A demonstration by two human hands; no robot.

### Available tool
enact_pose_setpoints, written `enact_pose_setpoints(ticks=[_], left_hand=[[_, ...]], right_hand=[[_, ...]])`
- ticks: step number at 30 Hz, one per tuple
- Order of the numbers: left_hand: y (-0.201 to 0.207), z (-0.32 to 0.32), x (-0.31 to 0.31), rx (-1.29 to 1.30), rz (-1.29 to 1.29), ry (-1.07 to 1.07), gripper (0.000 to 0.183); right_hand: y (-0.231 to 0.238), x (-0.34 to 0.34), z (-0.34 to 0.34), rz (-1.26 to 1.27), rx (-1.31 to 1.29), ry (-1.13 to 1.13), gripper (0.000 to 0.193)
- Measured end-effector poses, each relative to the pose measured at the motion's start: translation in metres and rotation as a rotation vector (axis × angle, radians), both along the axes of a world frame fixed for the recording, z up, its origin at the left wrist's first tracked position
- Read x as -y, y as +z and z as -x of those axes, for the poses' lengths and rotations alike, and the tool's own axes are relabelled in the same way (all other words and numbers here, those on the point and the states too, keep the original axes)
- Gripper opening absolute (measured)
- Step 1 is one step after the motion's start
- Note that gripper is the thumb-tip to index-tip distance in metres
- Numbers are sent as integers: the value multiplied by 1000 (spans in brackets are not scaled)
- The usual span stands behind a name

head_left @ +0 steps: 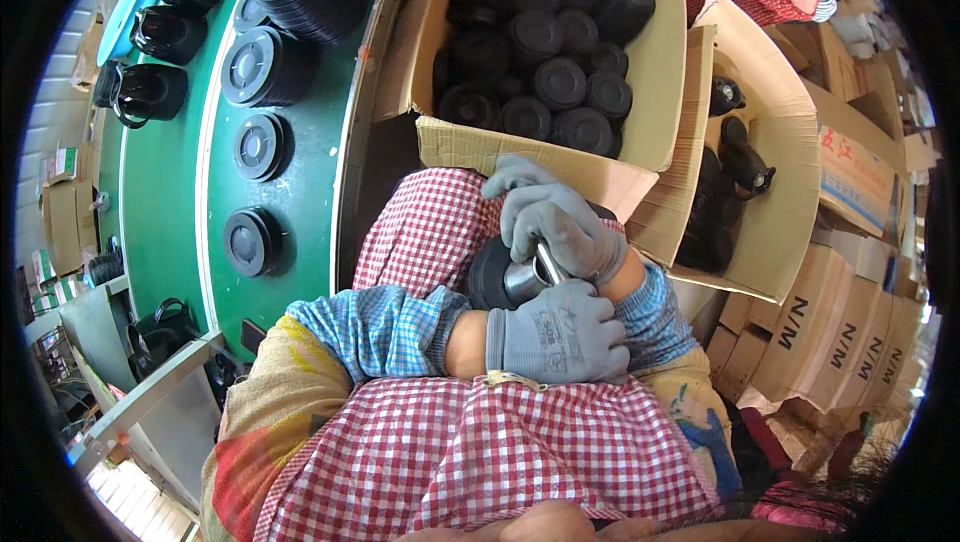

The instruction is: The person picks up black plastic containers from a cardboard box, places a small circular insert inside each one, and uses a metal tool to press the insert into place. The person then places the finished containers onto a green conveyor belt.

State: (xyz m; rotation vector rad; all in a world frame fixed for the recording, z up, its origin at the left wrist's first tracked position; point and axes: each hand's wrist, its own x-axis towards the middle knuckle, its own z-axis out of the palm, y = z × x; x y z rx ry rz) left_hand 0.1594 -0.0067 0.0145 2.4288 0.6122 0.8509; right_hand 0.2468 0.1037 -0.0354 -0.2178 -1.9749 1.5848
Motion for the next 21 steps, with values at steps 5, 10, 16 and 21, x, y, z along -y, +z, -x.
enact_pose_setpoints(ticks=[5, 10, 16, 21], left_hand=[[-7, 24, -12, 175, 86, -229, 15], [-19, 61, -18, 608, 324, -363, 22], [-13, 81, -40, 703, 482, -393, 24], [-2, 156, 8, 155, 28, 442, 36]], right_hand=[[-3, 4, -22, -189, 106, -245, 47], [15, 21, -57, -351, 364, -461, 41], [4, -4, -59, -529, 350, -325, 40], [-26, -11, -76, 226, 270, -720, 43]])
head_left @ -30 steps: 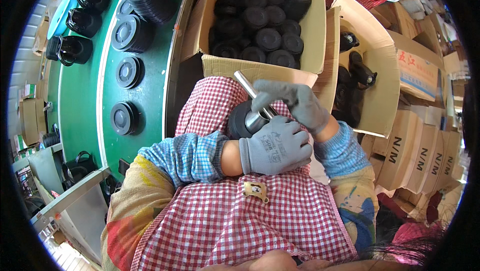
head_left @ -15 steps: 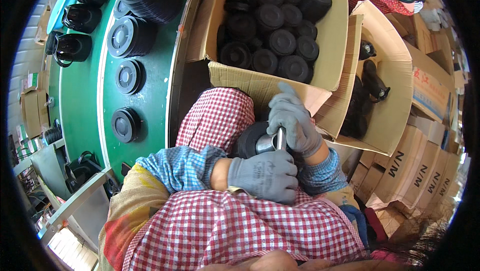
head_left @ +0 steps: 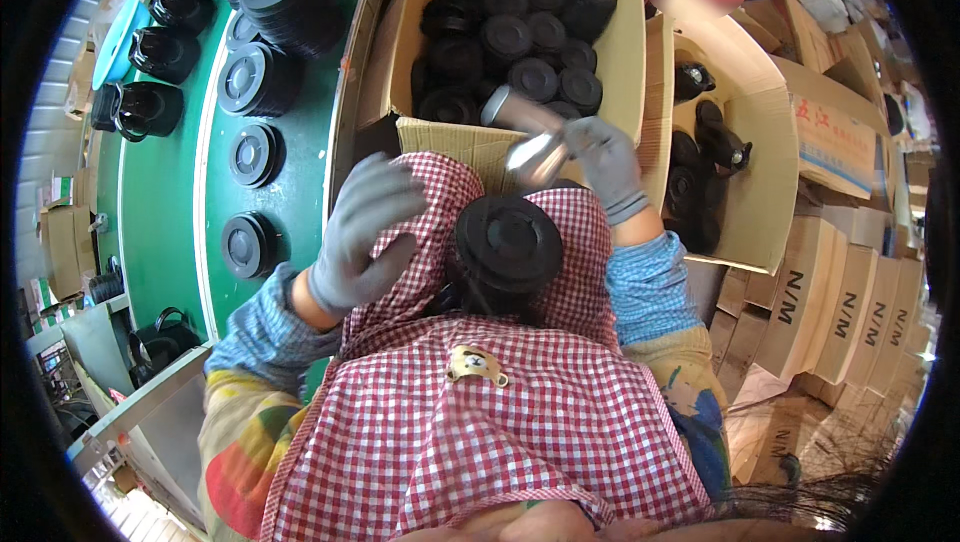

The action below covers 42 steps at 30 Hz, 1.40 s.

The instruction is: The person picks up black plastic containers from a cardboard box, places a small circular insert inside each one, and uses a metal tool to press the insert into place. The person then places the finished containers onto a green conveyor belt.

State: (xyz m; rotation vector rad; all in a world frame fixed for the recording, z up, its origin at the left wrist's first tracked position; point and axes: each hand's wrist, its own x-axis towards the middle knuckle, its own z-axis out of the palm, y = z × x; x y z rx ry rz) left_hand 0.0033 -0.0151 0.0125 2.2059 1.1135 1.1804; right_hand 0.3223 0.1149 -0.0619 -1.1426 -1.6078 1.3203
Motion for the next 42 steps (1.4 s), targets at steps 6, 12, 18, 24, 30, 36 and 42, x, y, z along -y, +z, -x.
enact_pose_setpoints(ticks=[6, 12, 18, 24, 30, 36, 42], left_hand=[[-26, -11, 82, -815, -112, -422, 33], [-27, -3, 40, -803, 93, -363, 13], [-16, 86, 86, 510, 472, 107, 30], [-6, 150, 136, 1039, 231, 629, 44], [-46, 255, 165, 1272, 62, 752, 28], [-71, 386, 115, 1497, -160, 1082, 20], [-94, 520, 36, 1520, -373, 1431, 29]], right_hand=[[-14, 45, -45, 485, -171, -323, 53], [27, 96, -38, 497, -480, -392, 40], [15, 78, -15, 335, -88, -212, 23], [-10, 35, 133, -35, 272, 209, 30], [-30, 39, 282, -403, 532, 536, 28], [-54, 65, 351, -452, 609, 674, 36], [-9, 54, 311, -748, 308, 563, 42]])
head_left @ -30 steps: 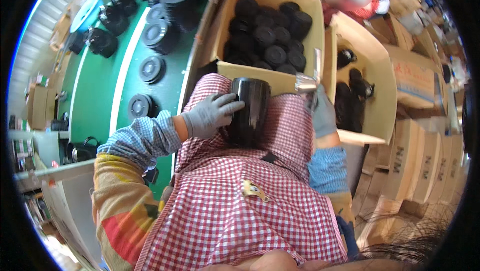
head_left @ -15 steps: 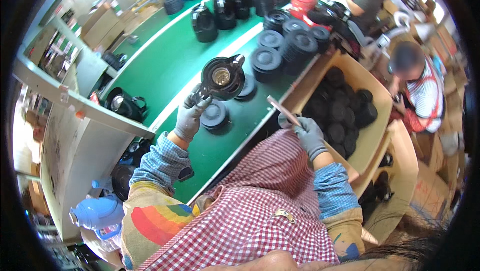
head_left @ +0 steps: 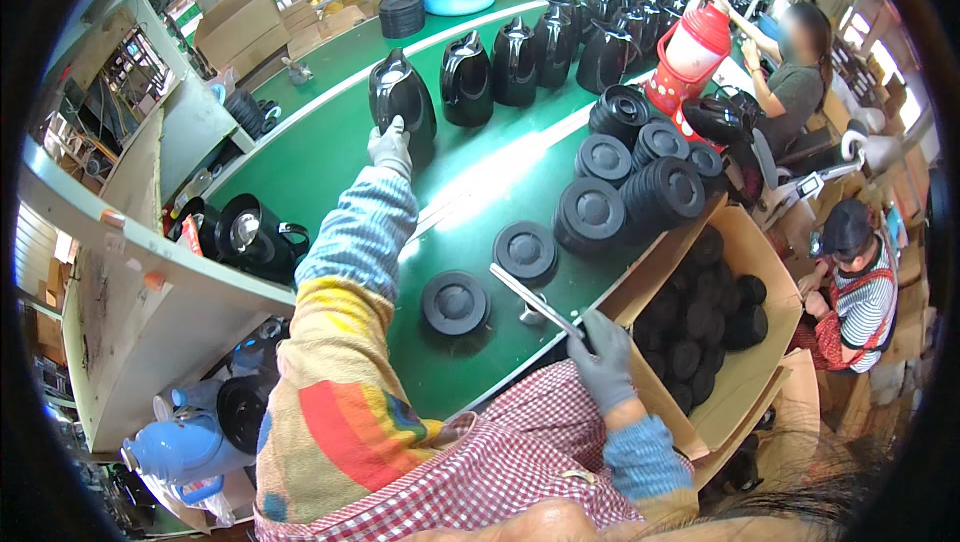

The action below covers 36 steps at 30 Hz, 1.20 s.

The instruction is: The person picks up black plastic containers from a cardboard box, places a small circular insert inside each one, and uses a metal tool to press the insert into place. The person then places the finished containers onto a green conveyor belt.

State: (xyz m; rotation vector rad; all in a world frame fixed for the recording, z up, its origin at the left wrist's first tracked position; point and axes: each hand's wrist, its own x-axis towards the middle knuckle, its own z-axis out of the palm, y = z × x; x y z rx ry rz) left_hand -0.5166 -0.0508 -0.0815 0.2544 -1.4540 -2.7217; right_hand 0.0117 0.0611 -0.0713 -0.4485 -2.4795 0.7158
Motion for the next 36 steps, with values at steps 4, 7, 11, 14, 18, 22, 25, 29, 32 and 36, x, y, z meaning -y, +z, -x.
enact_pose_setpoints(ticks=[4, 7, 11, 14, 18, 22, 25, 29, 32, 36], left_hand=[[-15, 43, -36, 56, 185, 36, 30], [-25, 40, -32, 85, 339, 8, 37], [-29, 24, 21, -172, 777, -186, 73], [12, -49, 61, -444, 1457, -109, 75], [59, -103, 177, -449, 1888, 340, 68], [57, -113, 240, -215, 1919, 667, 73], [58, -113, 249, 173, 1903, 450, 63], [-7, -49, 328, 6, 1582, 605, 51], [38, -102, 228, -305, 1466, 426, 40], [106, -206, 172, -789, 1202, 65, 19]], right_hand=[[2, -20, -106, 318, 68, -308, 33], [-11, -21, -173, 590, 7, -537, 31], [-18, -24, -207, 596, 34, -506, 31], [-9, -16, -205, 584, 63, -522, 31], [-7, -25, -195, 529, 132, -391, 33], [-13, -17, -187, 623, -2, -294, 32], [-10, -16, -197, 572, 2, -214, 31], [5, -9, -214, 596, -6, -185, 30], [1, 9, -267, 573, -72, -377, 30], [20, 35, -296, 595, -152, -495, 30]])
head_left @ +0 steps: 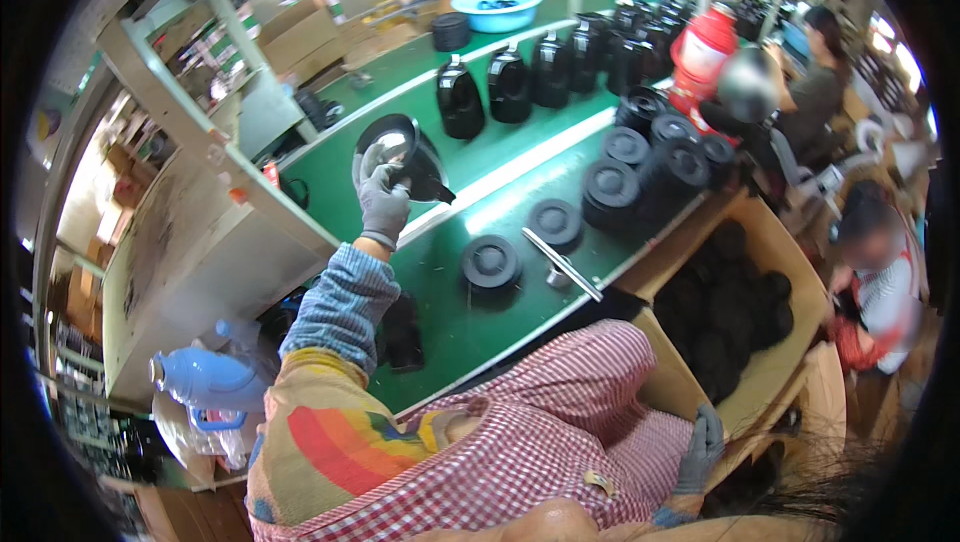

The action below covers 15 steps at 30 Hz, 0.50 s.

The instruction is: The person picks up black plastic containers from a cardboard box, places a small circular insert inside each one, and uses a metal tool to press the insert into place. The person then places the finished containers onto a green conveyor belt.

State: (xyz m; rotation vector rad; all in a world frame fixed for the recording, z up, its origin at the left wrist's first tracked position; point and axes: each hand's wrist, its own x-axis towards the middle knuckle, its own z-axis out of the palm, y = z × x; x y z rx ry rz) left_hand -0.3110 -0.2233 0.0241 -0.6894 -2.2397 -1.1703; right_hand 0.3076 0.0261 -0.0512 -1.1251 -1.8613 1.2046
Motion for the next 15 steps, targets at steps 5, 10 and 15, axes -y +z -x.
enact_pose_setpoints(ticks=[5, 10, 15], left_hand=[[42, -117, -84, -55, -5, -856, 37], [34, -227, -143, 45, 208, -1494, 29], [2, -311, -169, 180, 441, -1974, 26]], right_hand=[[14, 25, -16, -144, -107, -6, 26], [78, 46, -20, -286, 5, -64, 34], [77, 54, -17, -112, -158, 74, 50]])
